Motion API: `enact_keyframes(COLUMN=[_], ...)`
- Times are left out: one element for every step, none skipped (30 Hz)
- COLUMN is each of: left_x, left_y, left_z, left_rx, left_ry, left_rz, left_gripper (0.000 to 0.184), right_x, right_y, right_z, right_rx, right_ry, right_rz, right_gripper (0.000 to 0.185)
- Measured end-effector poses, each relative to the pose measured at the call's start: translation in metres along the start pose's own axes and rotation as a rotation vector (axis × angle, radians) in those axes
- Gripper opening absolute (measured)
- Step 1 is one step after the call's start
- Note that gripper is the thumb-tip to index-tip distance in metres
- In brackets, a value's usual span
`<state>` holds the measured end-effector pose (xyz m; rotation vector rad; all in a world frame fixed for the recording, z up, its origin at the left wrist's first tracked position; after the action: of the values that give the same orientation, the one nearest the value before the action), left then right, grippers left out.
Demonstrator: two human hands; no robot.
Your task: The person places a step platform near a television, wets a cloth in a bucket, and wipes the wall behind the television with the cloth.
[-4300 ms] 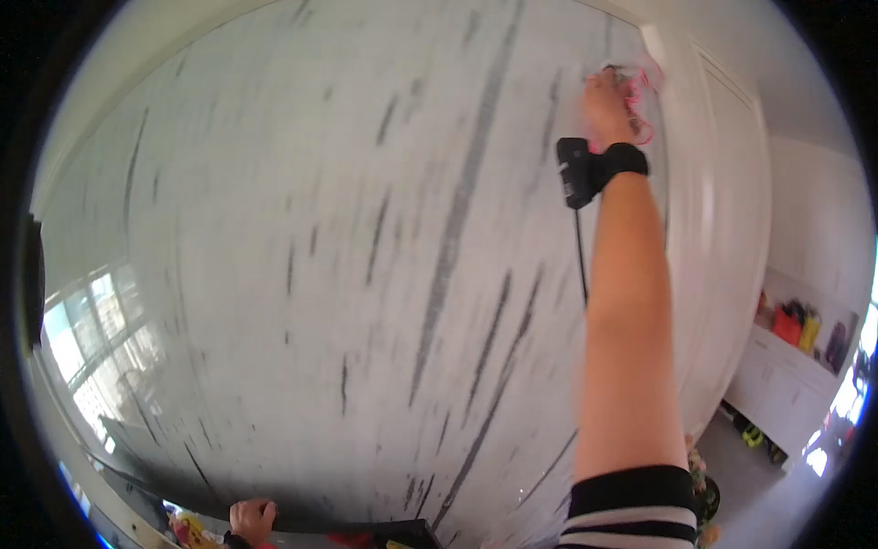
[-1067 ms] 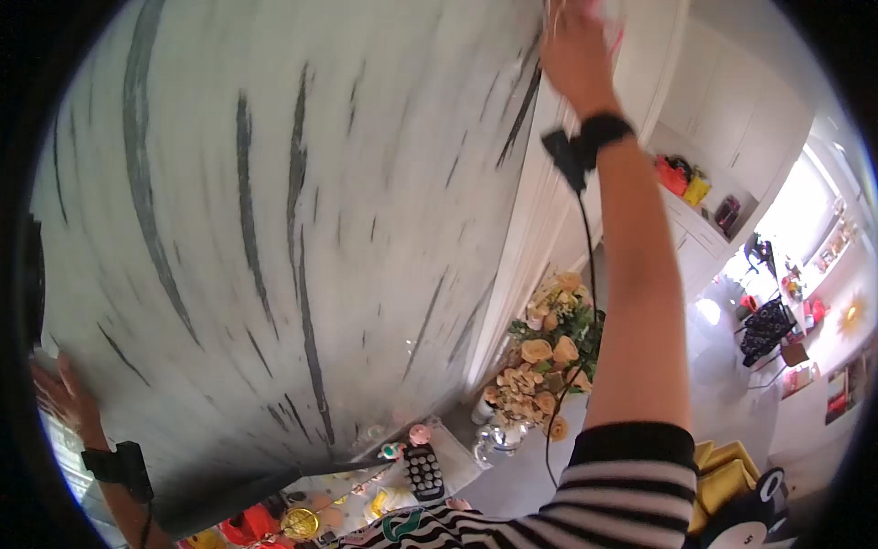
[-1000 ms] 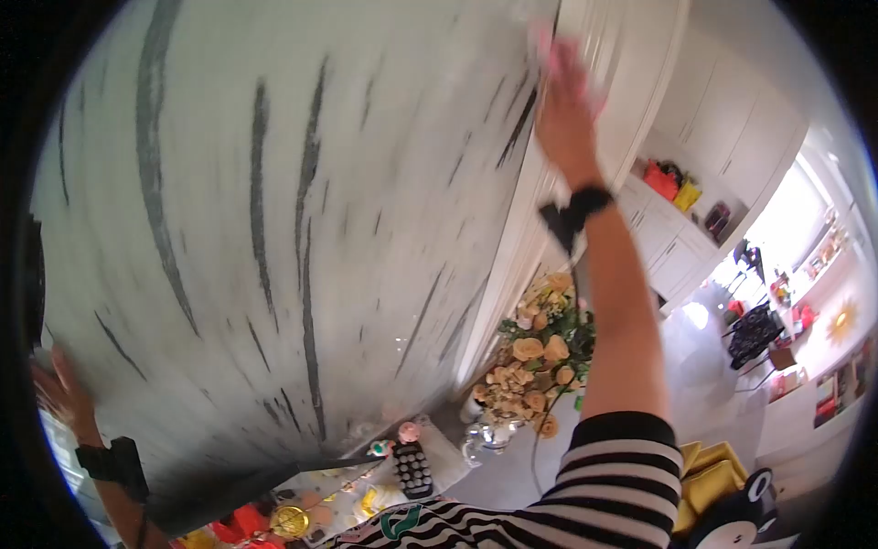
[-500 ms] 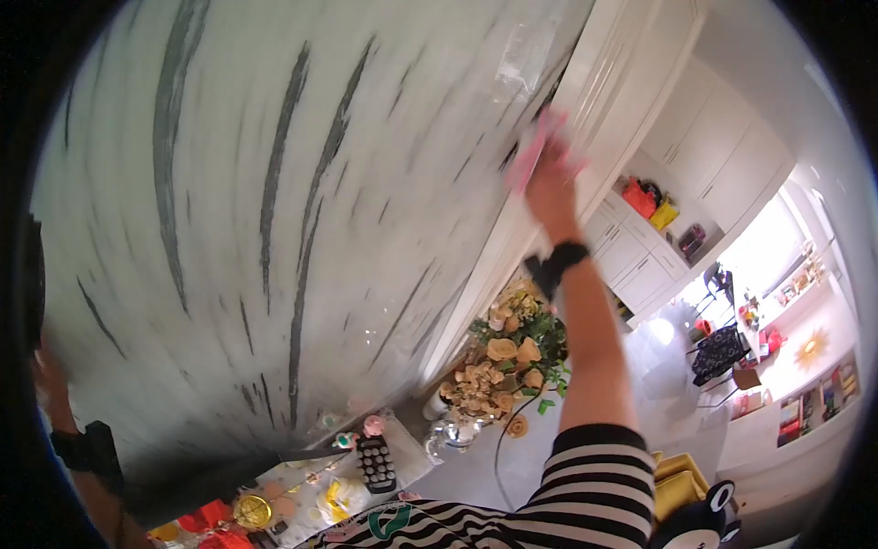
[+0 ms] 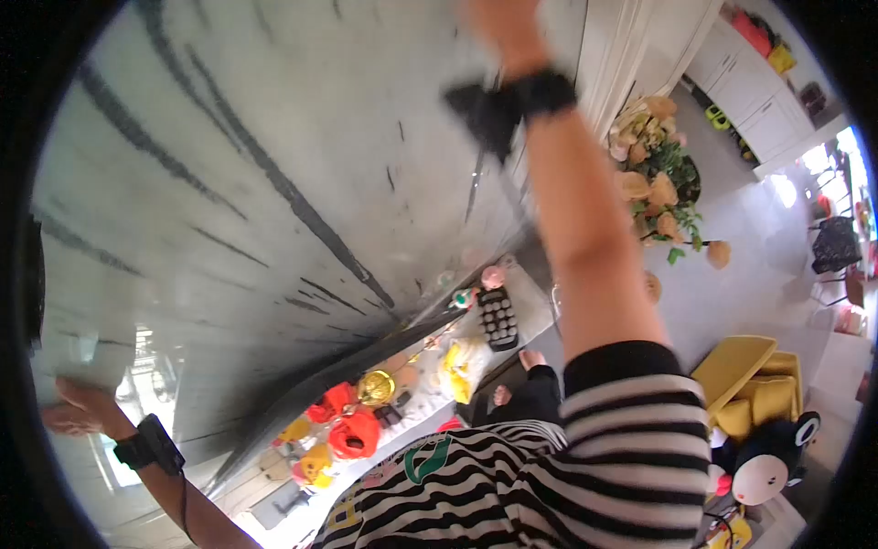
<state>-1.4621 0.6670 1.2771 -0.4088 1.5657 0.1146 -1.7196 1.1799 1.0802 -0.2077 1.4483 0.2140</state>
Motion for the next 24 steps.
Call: enact_keyframes(left_x=[0.001, 0.003, 0.003, 0.002, 0.001, -0.001, -0.001, 0.000, 0.001, 0.000, -0.002, -0.002, -0.001, -0.002, -0.005, -0.006, -0.005, -0.005, -0.006, -0.007, -0.010, -0.010, -0.011, -0.010], left_y=[-0.014, -0.027, -0.023, -0.019, -0.013, -0.007, 0.001, 0.001, -0.002, -0.008, -0.003, -0.003, -0.005, -0.012, -0.024, -0.029, -0.024, -0.021, -0.020, -0.026, -0.038, -0.040, -0.042, -0.037], left_z=[-0.006, -0.012, -0.009, -0.007, -0.008, -0.005, -0.005, -0.005, -0.005, -0.006, -0.007, -0.007, -0.006, -0.006, -0.007, -0.009, -0.011, -0.009, -0.006, -0.008, -0.009, -0.008, -0.007, -0.006], left_rx=[-0.019, -0.040, -0.035, -0.050, -0.063, -0.041, -0.037, -0.007, 0.022, 0.001, 0.002, -0.003, -0.013, -0.025, -0.020, -0.012, -0.020, -0.034, -0.050, -0.060, -0.008, 0.016, 0.040, 0.054], left_ry=[-0.078, -0.159, -0.156, -0.153, -0.153, -0.114, -0.109, -0.126, -0.147, -0.158, -0.156, -0.160, -0.168, -0.177, -0.180, -0.188, -0.207, -0.180, -0.152, -0.161, -0.151, -0.145, -0.139, -0.125], left_rz=[0.089, 0.179, 0.155, 0.146, 0.133, 0.125, 0.103, 0.141, 0.179, 0.172, 0.155, 0.185, 0.219, 0.211, 0.215, 0.216, 0.205, 0.224, 0.239, 0.230, 0.231, 0.231, 0.230, 0.223], left_gripper=[0.072, 0.076, 0.076, 0.077, 0.079, 0.088, 0.088, 0.089, 0.090, 0.089, 0.089, 0.089, 0.088, 0.088, 0.085, 0.082, 0.082, 0.077, 0.072, 0.072, 0.066, 0.063, 0.061, 0.059], right_x=[0.063, 0.062, 0.127, 0.193, 0.216, 0.245, 0.276, 0.273, 0.292, 0.314, 0.337, 0.358, 0.377, 0.399, 0.425, 0.437, 0.439, 0.442, 0.457, 0.475, 0.501, 0.531, 0.568, 0.603], right_y=[-0.010, -0.077, -0.116, -0.170, -0.207, -0.247, -0.287, -0.290, -0.286, -0.280, -0.272, -0.247, -0.192, -0.138, -0.090, -0.040, 0.002, 0.036, 0.053, 0.056, 0.042, 0.011, -0.030, -0.075], right_z=[-0.017, 0.044, 0.039, 0.029, 0.030, 0.032, 0.041, 0.059, 0.060, 0.056, 0.051, 0.046, 0.024, 0.007, -0.008, -0.013, -0.016, -0.020, -0.024, -0.027, -0.029, -0.030, -0.031, -0.030], right_rx=[-0.027, -0.190, -0.242, -0.338, -0.577, -0.815, -0.996, -1.169, -1.178, -1.082, -0.983, -0.811, -0.596, -0.385, -0.212, -0.140, -0.161, -0.221, -0.312, -0.406, -0.491, -0.568, -0.624, -0.662], right_ry=[-0.237, 0.056, -0.043, -0.214, -0.403, -0.614, -0.825, -0.615, -0.609, -0.686, -0.759, -0.783, -0.647, -0.508, -0.375, -0.300, -0.246, -0.195, -0.156, -0.121, -0.109, -0.139, -0.213, -0.303], right_rz=[-0.131, -0.288, -0.414, -0.422, -0.430, -0.478, -0.546, -0.550, -0.576, -0.464, -0.347, -0.390, -0.496, -0.628, -0.766, -0.915, -1.052, -1.180, -1.307, -1.439, -1.583, -1.738, -1.896, -2.030], right_gripper=[0.037, 0.039, 0.040, 0.037, 0.037, 0.037, 0.038, 0.041, 0.041, 0.036, 0.032, 0.035, 0.038, 0.041, 0.045, 0.042, 0.040, 0.040, 0.041, 0.043, 0.046, 0.050, 0.054, 0.059])
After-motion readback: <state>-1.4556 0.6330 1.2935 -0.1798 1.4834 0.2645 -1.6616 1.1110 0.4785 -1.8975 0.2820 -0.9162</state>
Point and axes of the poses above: each hand's wrist, its own x-axis away from the middle knuckle, its own z-axis out of the back of the hand, y = z × x, the point moved 10 cm from there along -x, towards the middle knuckle, and after that the axes turned 6 degrees about z, right-handed, at the moved point
